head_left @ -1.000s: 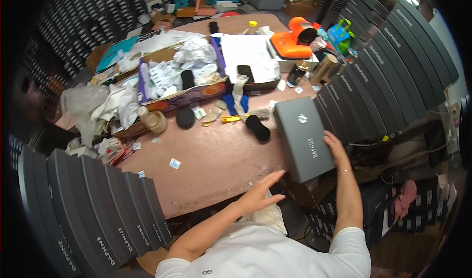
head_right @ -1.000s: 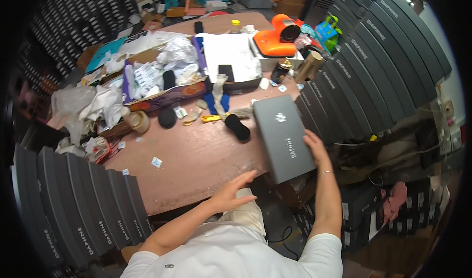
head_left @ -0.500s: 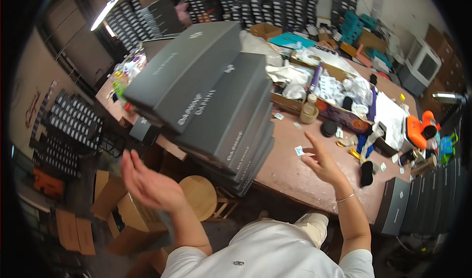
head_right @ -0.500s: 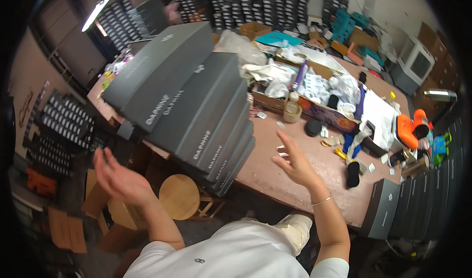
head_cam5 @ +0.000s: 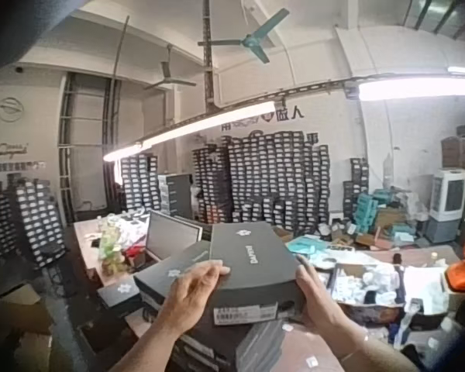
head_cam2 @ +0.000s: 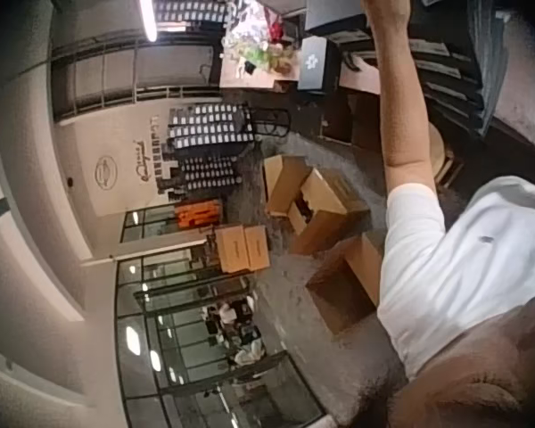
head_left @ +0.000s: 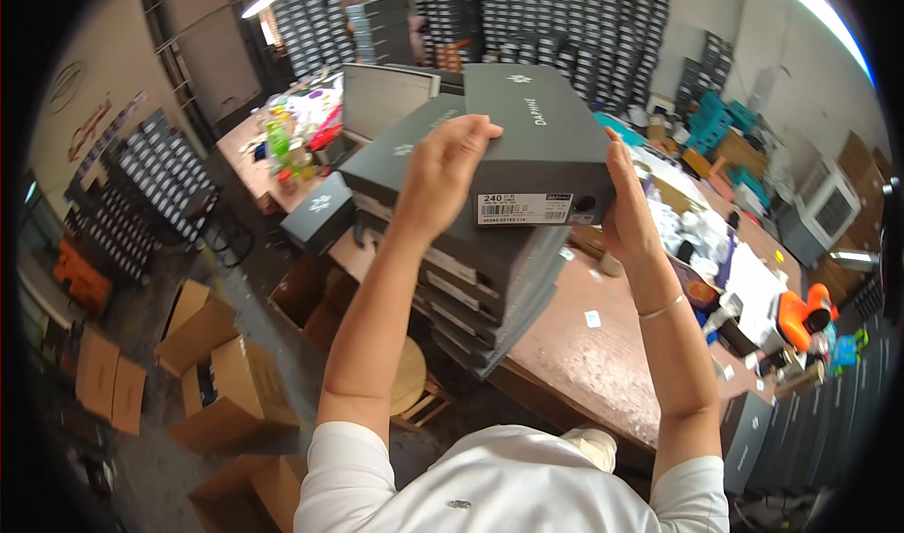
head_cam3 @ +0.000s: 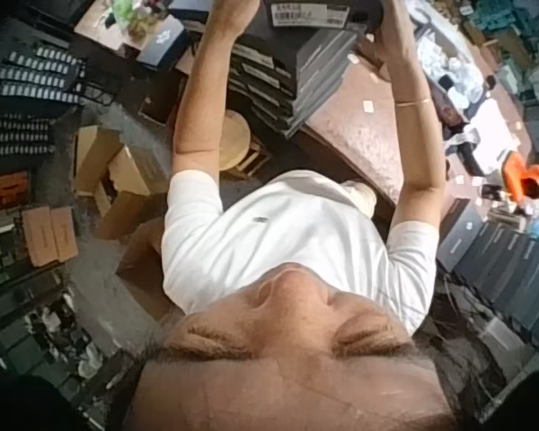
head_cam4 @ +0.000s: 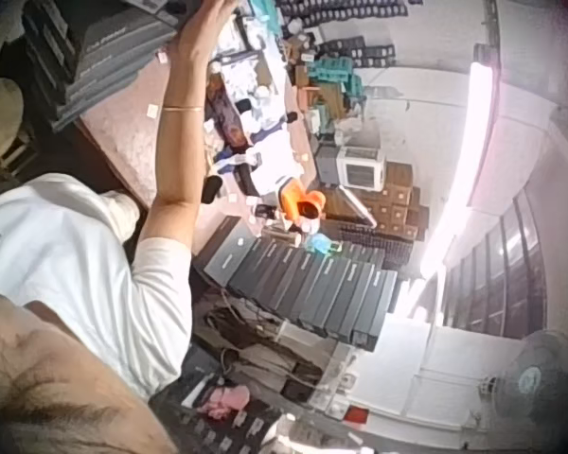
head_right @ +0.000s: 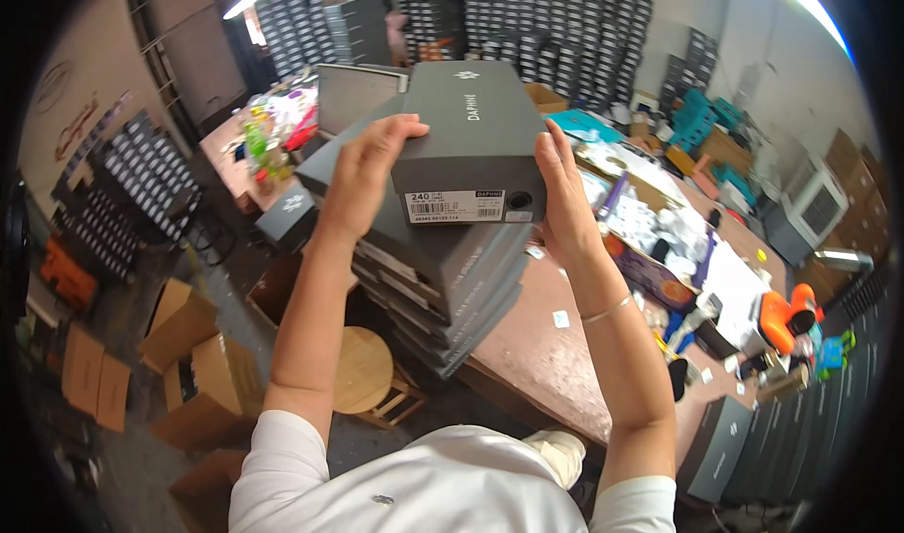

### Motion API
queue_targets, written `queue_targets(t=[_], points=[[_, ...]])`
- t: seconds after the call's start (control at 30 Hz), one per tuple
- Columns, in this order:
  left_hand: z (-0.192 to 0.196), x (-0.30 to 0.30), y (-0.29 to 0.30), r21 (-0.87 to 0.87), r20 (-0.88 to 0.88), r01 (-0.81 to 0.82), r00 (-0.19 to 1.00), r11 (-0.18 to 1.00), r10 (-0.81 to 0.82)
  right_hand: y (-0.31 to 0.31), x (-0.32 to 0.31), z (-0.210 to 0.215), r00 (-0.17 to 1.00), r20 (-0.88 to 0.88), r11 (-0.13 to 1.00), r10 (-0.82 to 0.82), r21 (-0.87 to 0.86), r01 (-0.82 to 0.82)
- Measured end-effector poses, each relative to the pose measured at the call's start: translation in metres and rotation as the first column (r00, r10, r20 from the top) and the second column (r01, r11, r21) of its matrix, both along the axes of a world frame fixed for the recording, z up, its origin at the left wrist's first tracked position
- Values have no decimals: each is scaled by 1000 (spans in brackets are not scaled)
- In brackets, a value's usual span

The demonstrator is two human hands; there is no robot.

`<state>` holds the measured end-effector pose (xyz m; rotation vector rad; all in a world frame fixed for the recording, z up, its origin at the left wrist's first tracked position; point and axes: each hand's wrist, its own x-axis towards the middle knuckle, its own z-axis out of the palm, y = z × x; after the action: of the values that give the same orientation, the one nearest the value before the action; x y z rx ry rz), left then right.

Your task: Inspecting and packaging pairs of high-heeled shoes into boxes.

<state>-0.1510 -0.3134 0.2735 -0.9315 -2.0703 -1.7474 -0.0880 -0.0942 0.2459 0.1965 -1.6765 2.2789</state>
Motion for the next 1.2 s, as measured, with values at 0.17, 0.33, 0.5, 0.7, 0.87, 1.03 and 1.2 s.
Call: queue_targets(t=[0.17,0.33,0.5,0.7,0.87,1.03,1.2], points=[[0,40,62,-70,-341,-13,940,997,-12,57,33,-12,997,-63,993,-38,-117,30],[-28,79,115,-191,-360,176,903,966,-236,105,102,-49,955,15,918,-296,-272,289],[-165,148,178,137,51,408,907,903,-418,139,206,-188,848,246,831,-470,-202,519],[-418,129,193,298,954,373,-103,879,-280,105,280,-400,499,503,666,-706,231,709],[-428,132,219,143,968,422,-250,895,-37,119,284,-419,270,590,613,-761,515,599],[-426,108,232,221,975,449,-74,866,-211,136,298,-332,388,801,735,-457,95,671],[-397,120,252,279,931,695,-26,663,-364,151,283,-355,473,575,470,-667,-167,867]])
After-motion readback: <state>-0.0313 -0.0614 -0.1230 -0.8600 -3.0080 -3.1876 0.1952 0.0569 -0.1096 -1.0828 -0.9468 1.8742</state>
